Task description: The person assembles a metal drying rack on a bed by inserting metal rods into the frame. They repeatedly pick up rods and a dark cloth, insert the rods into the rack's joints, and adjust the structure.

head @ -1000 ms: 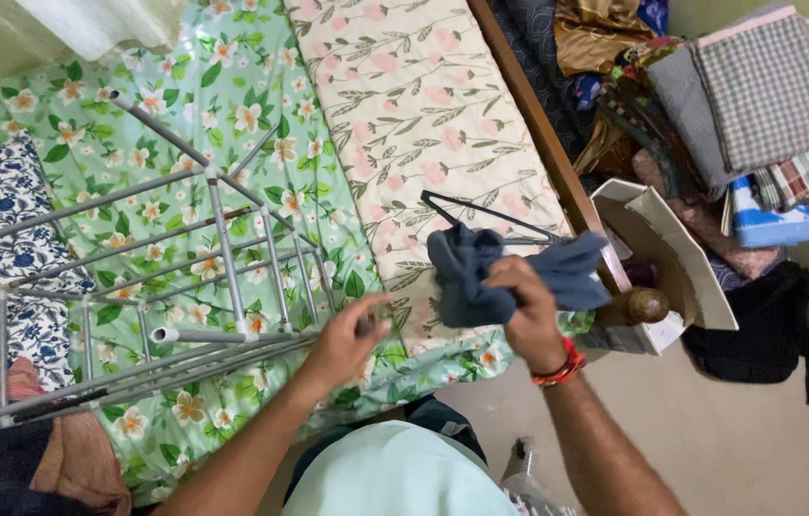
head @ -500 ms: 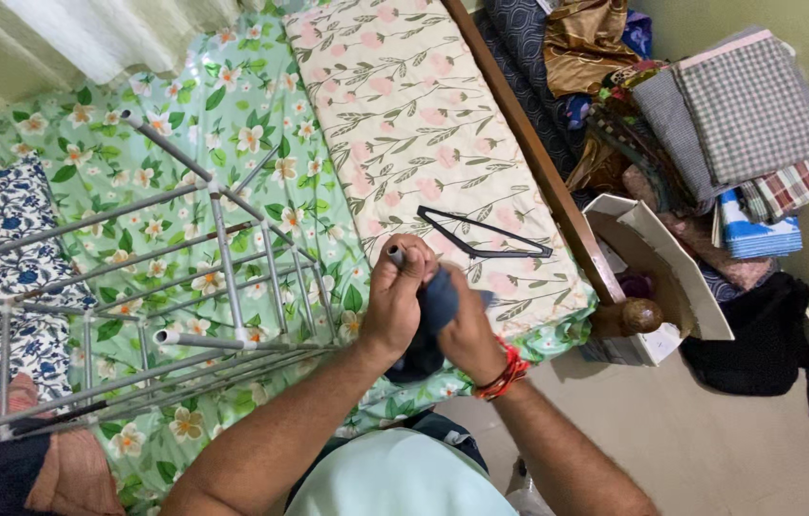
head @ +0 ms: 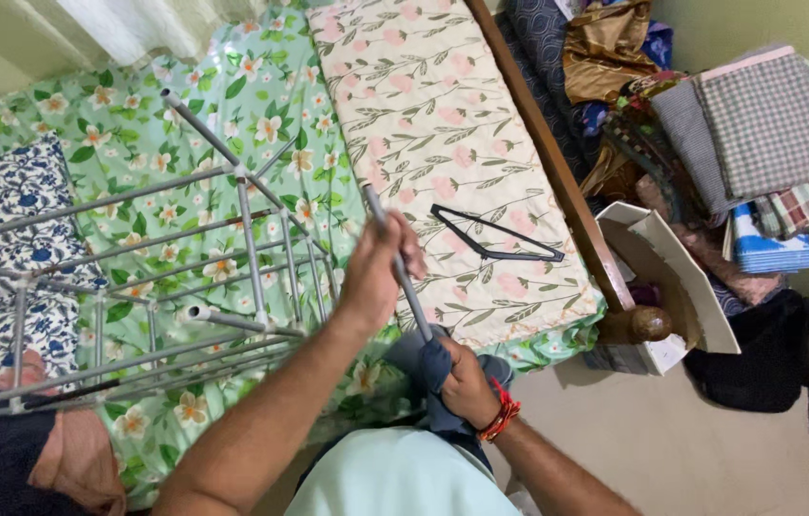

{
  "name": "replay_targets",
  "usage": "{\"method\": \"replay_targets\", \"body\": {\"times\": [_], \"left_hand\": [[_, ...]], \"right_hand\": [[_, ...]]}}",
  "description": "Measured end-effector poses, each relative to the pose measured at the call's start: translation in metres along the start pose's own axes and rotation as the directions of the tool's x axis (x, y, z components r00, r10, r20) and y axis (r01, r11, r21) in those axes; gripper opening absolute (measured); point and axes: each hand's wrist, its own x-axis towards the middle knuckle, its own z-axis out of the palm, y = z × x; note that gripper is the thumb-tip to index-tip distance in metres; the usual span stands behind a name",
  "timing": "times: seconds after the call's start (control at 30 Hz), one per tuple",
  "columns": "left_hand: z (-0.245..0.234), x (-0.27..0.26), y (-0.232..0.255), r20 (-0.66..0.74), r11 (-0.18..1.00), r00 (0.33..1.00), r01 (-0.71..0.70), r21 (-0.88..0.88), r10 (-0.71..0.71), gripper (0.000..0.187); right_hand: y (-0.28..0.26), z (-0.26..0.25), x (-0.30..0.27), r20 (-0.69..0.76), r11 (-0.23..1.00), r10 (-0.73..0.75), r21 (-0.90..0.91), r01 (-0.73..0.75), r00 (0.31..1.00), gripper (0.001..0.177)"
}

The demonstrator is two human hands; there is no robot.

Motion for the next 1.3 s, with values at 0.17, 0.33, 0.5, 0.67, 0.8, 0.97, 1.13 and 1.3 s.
{"method": "replay_targets", "body": {"times": [0.17,0.33,0.5,0.67,0.8,0.97,1.13,1.3], "left_hand": [[-0.019,-0.057,-0.046,0.08,0.99,0.991,0.095,0.103,-0.104,0.023],[-0.052,-0.07,-0.04,0.014,0.874,0.994,0.089,0.477,-0.109,0.023],[-0.053,-0.105,-0.061,0.154,0.277,0.988,-0.149,0.949,0.002,0.016],[-0.058,-0.126,-0.048,0.15,0.203,0.989,-0.145,0.968,-0.007,0.013],[-0.061,-0.151,-0.042,0.147,0.344,0.989,-0.142,0.928,0.012,0.013],[-0.085,-0.172,-0.04,0.079,0.591,0.991,0.0,0.806,-0.107,0.024],[-0.108,-0.144,-0.033,0.004,0.719,0.957,0.216,0.661,-0.291,0.027],[-0.098,-0.139,-0.041,0.116,0.527,0.985,-0.032,0.849,-0.128,0.022]], "right_hand": [[0.0,0.001,-0.008,-0.027,0.989,-0.003,-0.148,-0.001,1.0,0.016],[0.011,-0.014,-0.009,-0.363,0.952,0.298,0.046,-0.303,0.883,0.039],[0.007,0.012,0.024,-0.483,0.955,0.259,0.26,-0.146,0.837,0.035],[-0.008,0.048,0.055,-0.493,0.995,0.046,0.098,0.003,0.869,0.028],[-0.032,0.036,0.077,-0.645,0.949,-0.112,-0.295,-0.112,0.756,0.032],[-0.106,0.005,0.1,-0.701,0.971,-0.098,0.089,0.223,0.706,0.027],[-0.129,0.045,0.082,-0.516,0.969,-0.168,0.068,0.236,0.84,0.03],[-0.079,0.073,0.071,-0.307,0.632,-0.58,-0.755,0.178,0.755,0.04]]}}
